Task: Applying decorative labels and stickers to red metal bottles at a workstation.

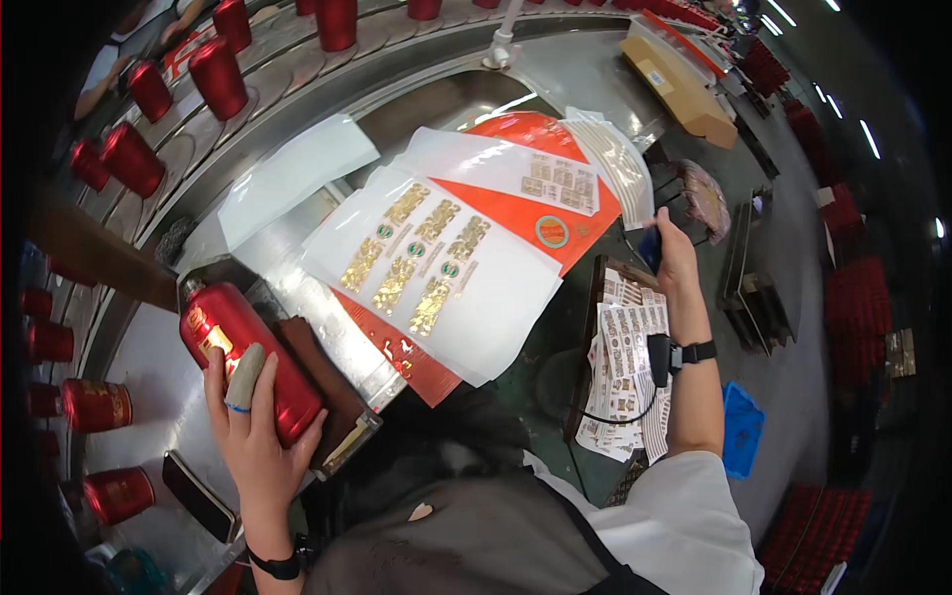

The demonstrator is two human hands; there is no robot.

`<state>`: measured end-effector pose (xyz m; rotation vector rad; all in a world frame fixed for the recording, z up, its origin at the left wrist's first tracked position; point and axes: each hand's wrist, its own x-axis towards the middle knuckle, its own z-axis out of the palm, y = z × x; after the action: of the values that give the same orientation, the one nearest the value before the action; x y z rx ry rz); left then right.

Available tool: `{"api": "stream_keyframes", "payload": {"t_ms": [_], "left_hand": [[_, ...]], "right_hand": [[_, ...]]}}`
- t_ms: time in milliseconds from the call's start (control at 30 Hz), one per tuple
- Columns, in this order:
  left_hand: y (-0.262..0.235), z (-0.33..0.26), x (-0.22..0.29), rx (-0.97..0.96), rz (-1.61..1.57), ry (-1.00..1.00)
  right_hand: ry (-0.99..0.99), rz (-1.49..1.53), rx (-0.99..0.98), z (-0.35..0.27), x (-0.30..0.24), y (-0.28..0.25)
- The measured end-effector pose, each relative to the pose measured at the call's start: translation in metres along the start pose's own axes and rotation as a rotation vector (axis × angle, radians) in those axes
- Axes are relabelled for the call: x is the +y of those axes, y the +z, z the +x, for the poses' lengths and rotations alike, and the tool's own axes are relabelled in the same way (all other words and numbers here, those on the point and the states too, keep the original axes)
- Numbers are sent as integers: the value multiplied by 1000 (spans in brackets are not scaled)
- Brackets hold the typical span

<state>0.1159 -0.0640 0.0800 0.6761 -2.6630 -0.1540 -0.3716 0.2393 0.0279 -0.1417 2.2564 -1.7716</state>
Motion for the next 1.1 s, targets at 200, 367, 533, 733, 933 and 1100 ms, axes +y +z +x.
{"api": "stream_keyframes", "payload": {"t_ms": [200, 367, 533, 733, 933, 1100], "left_hand": [[8, -11, 0, 55, -30, -93], [15, -28, -6, 145, -199, -204], [10, -56, -15, 168, -184, -287], [8, -69, -21, 189, -198, -297], [8, -68, -23, 206, -226, -262], [3, -70, -27, 227, -203, -237]], "right_hand": [[-54, -420, -547, -76, -30, 77], [-387, -729, -552, -81, -50, 154], [-526, -973, -466, -63, -51, 195], [-410, -1075, -581, -45, -52, 210], [-249, -834, -771, -21, -51, 206], [-575, -952, -489, -54, -64, 207]]}}
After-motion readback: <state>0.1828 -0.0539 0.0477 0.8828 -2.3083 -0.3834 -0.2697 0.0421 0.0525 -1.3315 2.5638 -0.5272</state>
